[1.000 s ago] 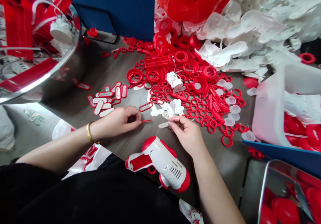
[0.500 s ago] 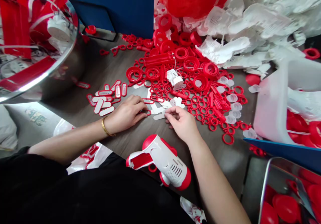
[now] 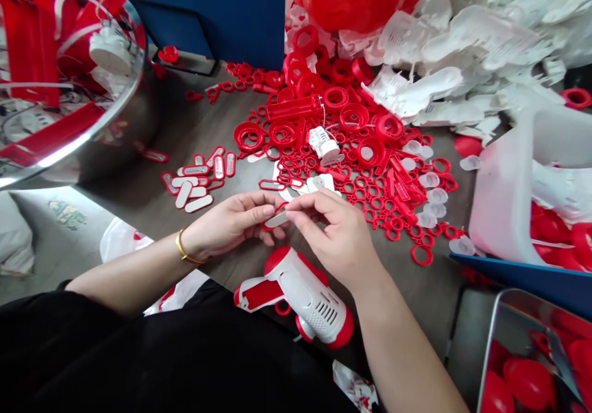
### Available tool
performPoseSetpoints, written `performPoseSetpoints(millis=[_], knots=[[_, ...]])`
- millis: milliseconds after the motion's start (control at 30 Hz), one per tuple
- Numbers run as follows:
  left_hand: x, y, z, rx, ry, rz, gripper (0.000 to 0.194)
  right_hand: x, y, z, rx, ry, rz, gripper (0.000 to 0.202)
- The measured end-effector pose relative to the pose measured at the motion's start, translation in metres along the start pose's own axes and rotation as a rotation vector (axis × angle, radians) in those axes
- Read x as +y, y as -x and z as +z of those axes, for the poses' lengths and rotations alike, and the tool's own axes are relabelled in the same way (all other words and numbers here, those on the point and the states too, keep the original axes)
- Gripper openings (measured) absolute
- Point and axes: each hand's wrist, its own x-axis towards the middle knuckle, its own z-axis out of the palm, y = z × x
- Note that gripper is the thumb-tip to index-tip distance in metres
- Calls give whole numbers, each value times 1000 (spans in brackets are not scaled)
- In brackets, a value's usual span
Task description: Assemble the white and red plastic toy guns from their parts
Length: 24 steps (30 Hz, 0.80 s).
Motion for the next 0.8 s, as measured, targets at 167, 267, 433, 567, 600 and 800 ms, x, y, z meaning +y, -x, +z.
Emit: performPoseSetpoints(millis=[167,267,433,567,600,800], knots=[[-5,4,4,-29,-36,50,35,-5,-1,0,5,69,-47,4],[-6,8,6,9,-152,138,34,1,6,4,31,29,-51,8],[-8,9,-4,167,-351,227,31,30,9,5,-145,177,107,12],[-8,6,-15,246,-523,205,30,39,-12,9,-358,460,167,9],[-7,6,-18,259,-555,198,31,39,-18,9,-366,490,182,7],[10,29,-49,343,-866,158,35,34,-27,7,-233,627,178,13]])
